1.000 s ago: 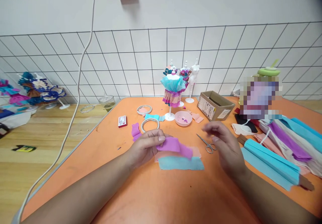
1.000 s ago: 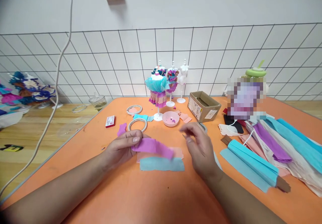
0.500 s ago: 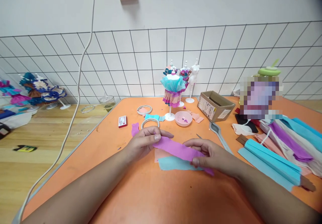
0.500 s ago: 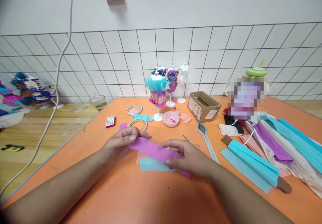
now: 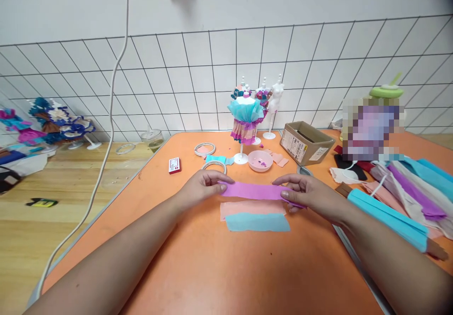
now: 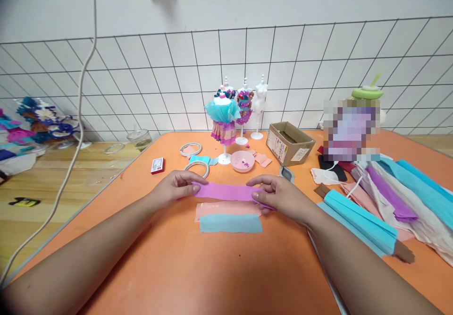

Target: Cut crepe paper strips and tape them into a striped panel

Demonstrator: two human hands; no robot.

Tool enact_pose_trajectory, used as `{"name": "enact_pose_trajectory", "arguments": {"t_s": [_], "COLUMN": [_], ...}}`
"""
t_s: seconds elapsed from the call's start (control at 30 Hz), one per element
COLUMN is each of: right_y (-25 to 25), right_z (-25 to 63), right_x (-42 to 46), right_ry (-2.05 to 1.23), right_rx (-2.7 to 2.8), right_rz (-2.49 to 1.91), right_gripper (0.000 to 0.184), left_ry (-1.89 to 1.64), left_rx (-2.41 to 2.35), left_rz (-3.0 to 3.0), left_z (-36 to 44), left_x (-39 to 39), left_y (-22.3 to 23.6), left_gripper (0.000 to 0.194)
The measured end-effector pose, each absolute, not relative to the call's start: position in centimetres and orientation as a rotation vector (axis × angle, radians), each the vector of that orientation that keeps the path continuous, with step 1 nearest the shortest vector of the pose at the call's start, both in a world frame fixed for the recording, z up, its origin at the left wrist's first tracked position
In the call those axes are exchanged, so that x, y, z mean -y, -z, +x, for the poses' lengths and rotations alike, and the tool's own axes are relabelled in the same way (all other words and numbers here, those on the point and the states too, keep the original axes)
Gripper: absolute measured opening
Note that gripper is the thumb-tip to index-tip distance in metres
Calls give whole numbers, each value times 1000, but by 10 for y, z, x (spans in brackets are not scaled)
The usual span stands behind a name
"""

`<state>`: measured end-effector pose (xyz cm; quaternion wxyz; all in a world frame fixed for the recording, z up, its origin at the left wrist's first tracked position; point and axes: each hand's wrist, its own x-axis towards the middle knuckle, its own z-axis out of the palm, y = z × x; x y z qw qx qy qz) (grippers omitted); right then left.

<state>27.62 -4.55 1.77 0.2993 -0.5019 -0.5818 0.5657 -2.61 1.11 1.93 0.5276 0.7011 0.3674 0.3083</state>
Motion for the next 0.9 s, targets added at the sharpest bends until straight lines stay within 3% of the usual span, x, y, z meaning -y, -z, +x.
{"name": "enact_pose_trajectory", "arguments": {"t_s": [0.1, 0.2, 0.37, 0.57, 0.7, 0.9], "right_y": [-13, -6, 4, 5, 11, 11], "right_z": [276, 273, 268, 270, 274, 276], "right_x": [44, 43, 40, 38, 35, 33], "right_ry": [-1431, -1330, -1294, -1299, -1238, -885], "right_rx": [1580, 1633, 1704, 1656, 1777, 2142], "right_rz": [-1375, -1414, -1361, -1326, -1389, -1342], "right_gripper": [48, 43, 30, 37, 23, 35], "left_ry": [-693, -624, -504, -460, -348, -177], "left_rx": [-871, -901, -997, -1024, -969, -951], "left_rz": [1686, 1799, 1891, 1967, 2039, 2226], "left_z": [-28, -31, -36, -37, -38, -37], "left_x": [-12, -15, -21, -21, -20, -20], "left_y": [-19, -19, -12, -11, -14, -11], "left_gripper": [29, 10, 20, 20, 4, 21]}}
